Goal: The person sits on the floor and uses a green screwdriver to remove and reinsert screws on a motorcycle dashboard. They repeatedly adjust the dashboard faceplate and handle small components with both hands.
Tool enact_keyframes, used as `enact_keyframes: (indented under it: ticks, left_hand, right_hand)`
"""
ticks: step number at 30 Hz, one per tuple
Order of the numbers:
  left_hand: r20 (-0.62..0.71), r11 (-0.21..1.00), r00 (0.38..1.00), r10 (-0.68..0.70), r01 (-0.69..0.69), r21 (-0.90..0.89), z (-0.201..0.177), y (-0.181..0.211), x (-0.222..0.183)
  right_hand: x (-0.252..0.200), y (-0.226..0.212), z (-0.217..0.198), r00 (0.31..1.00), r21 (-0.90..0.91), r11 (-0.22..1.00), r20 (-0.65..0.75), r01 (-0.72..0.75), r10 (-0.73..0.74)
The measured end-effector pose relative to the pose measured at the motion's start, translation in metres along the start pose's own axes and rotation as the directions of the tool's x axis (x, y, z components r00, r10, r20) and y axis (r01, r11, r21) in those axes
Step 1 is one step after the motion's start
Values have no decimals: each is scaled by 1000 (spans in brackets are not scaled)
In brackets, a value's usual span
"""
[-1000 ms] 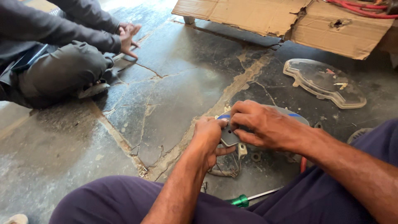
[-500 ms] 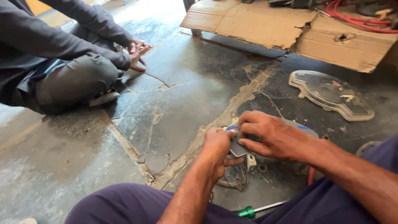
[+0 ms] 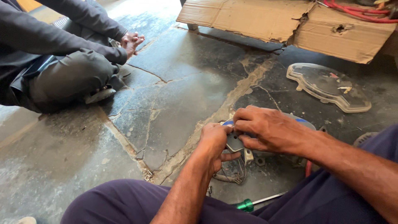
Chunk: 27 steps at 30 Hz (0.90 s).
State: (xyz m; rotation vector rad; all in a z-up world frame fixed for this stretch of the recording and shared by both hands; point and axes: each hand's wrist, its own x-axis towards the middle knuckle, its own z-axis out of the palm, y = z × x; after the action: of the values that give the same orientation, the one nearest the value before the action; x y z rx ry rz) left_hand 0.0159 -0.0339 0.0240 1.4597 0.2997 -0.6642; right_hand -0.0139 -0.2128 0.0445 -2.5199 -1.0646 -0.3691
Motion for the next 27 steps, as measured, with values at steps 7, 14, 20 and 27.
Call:
enact_keyframes:
  ticks: [7,14,20,27]
  left_hand:
    - [21,1000,1000,-16,16,2,0,0,-2]
    - [-7,999,1000,-23,23,-23,1,0,2]
    - [12,1000,1000,-14,14,-12,-3,-4,5]
    - [-9,999,999,-39,39,19,0,-4,13]
  right_hand:
    - [3,-3,8,996,-11,997,-45,-77,76]
    - [-4,0,1,980,206,958,38,-197,194]
    - [2,2,2,983,146,973,65,-179,171]
    - [3,-17,-8,981,130,979,-88,-158,171]
